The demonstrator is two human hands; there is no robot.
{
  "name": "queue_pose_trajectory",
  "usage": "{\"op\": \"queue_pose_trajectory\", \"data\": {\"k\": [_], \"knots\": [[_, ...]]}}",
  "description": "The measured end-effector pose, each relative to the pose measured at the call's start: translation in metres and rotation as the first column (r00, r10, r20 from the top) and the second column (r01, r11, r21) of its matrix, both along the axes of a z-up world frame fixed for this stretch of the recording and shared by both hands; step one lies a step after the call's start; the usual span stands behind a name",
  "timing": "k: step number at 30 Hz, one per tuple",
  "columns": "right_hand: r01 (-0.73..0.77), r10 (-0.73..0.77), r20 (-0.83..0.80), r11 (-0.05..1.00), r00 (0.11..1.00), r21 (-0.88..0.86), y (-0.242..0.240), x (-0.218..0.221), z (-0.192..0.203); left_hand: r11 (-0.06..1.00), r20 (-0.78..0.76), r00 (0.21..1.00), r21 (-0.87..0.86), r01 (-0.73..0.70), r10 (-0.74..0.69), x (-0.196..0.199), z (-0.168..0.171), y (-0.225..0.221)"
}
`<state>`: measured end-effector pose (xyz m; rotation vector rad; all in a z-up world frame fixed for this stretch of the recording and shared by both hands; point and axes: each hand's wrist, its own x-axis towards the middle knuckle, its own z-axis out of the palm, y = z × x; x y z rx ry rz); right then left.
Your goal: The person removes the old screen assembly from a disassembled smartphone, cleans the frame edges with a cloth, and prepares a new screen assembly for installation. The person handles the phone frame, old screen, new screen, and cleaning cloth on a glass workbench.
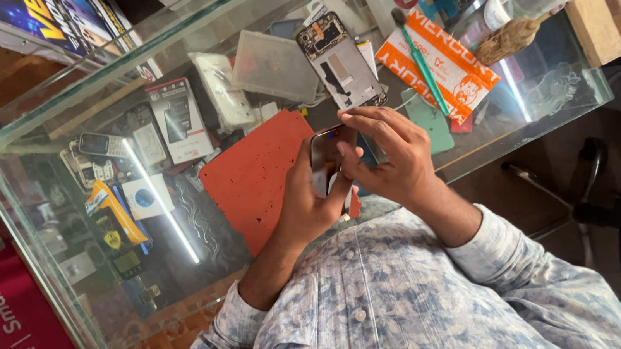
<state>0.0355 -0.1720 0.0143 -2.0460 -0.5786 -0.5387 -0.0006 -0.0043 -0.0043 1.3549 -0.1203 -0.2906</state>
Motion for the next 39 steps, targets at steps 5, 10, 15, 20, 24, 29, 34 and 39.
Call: {"op": "queue_pose_trajectory", "data": {"k": [5,10,15,20,24,29,34,39], "knots": [[0.086,-0.086,-0.01,0.996,0.996,-0.031,0.0,-0.007,-0.002,0.992,0.07,0.998,0.125,-0.018,0.01,0.0,-0.003,0.001],[0.02,-0.014,-0.125,0.999,0.992,0.049,0.001,-0.009,-0.007,0.969,0.258,0.966,0.238,-0.072,0.009,0.003,0.001,-0.006],[0.036,-0.028,-0.145,0.998,0.989,0.055,0.001,-0.009,-0.01,0.945,0.314,0.949,0.311,-0.099,-0.004,0.003,0.003,-0.006],[0.044,-0.036,-0.123,0.997,0.992,0.065,0.002,-0.009,-0.009,0.931,0.365,0.931,0.349,-0.111,-0.026,0.002,0.003,-0.007],[0.094,-0.094,-0.022,0.995,0.995,0.016,0.007,-0.01,-0.007,0.911,0.362,0.931,0.396,-0.116,-0.039,-0.001,0.003,-0.008],[0.108,-0.111,-0.178,0.994,0.978,-0.025,0.004,-0.009,-0.015,0.913,0.358,0.933,0.392,-0.108,-0.043,0.001,0.003,-0.011],[0.075,-0.091,-0.22,0.994,0.971,-0.08,-0.006,-0.009,-0.028,0.95,0.224,0.972,0.312,-0.005,-0.068,0.006,0.001,-0.014],[0.139,-0.137,-0.231,0.99,0.963,-0.007,-0.022,-0.009,-0.04,0.99,-0.031,0.997,0.119,0.079,-0.076,0.004,-0.005,-0.014]]}}
